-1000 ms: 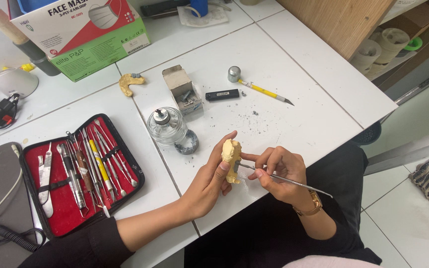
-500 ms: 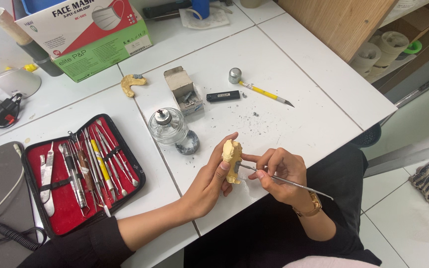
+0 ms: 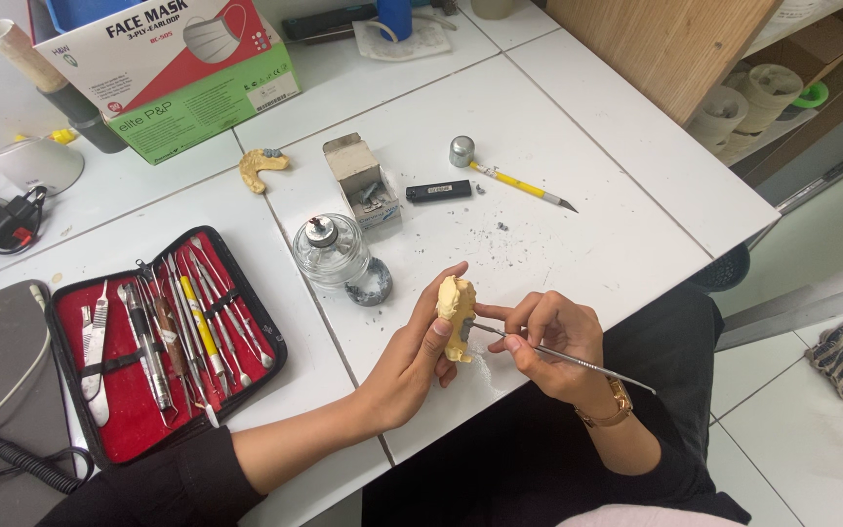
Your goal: The person holds a yellow dental plaster model with a partial denture framework in one hand and uses a long metal wax carving instrument in the other to shape and smooth the wax around the teeth. They periodically dip the instrument tip into a glass jar of liquid, likely to warm it, before resuming carving on different areas of the model.
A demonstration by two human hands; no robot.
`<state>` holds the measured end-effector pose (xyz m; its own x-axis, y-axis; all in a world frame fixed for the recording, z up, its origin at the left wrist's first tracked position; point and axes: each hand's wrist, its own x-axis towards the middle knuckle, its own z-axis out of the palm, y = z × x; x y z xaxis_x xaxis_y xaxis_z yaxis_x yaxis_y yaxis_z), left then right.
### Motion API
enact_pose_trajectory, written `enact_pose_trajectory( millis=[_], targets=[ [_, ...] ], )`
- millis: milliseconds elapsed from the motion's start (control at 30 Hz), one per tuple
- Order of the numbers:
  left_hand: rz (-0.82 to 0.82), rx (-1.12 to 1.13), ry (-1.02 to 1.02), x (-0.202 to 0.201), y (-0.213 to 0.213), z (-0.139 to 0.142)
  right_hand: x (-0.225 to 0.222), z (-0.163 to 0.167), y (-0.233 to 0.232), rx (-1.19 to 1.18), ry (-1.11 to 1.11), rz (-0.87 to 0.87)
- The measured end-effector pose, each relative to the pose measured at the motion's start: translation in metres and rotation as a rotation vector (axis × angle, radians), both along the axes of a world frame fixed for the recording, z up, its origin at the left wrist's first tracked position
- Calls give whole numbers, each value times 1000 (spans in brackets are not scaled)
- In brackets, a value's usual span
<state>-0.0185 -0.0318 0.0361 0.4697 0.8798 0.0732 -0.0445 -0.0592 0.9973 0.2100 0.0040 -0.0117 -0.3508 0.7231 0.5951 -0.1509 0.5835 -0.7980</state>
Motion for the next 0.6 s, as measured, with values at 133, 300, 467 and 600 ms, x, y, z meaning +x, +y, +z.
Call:
enact_pose_trajectory(
  millis=[133,300,467,600],
  targets=[
    [5,-1,14,1,0,0,0,1,-1,13,9,10],
    [-5,16,4,0,0,2,0,2,-1,-72,81,39],
    [-14,47,18,0,-1,5,0,0,0,-24,96,53],
    [-19,32,33,0,-1,6,1,-1,-1,-4,56,17]
  ],
)
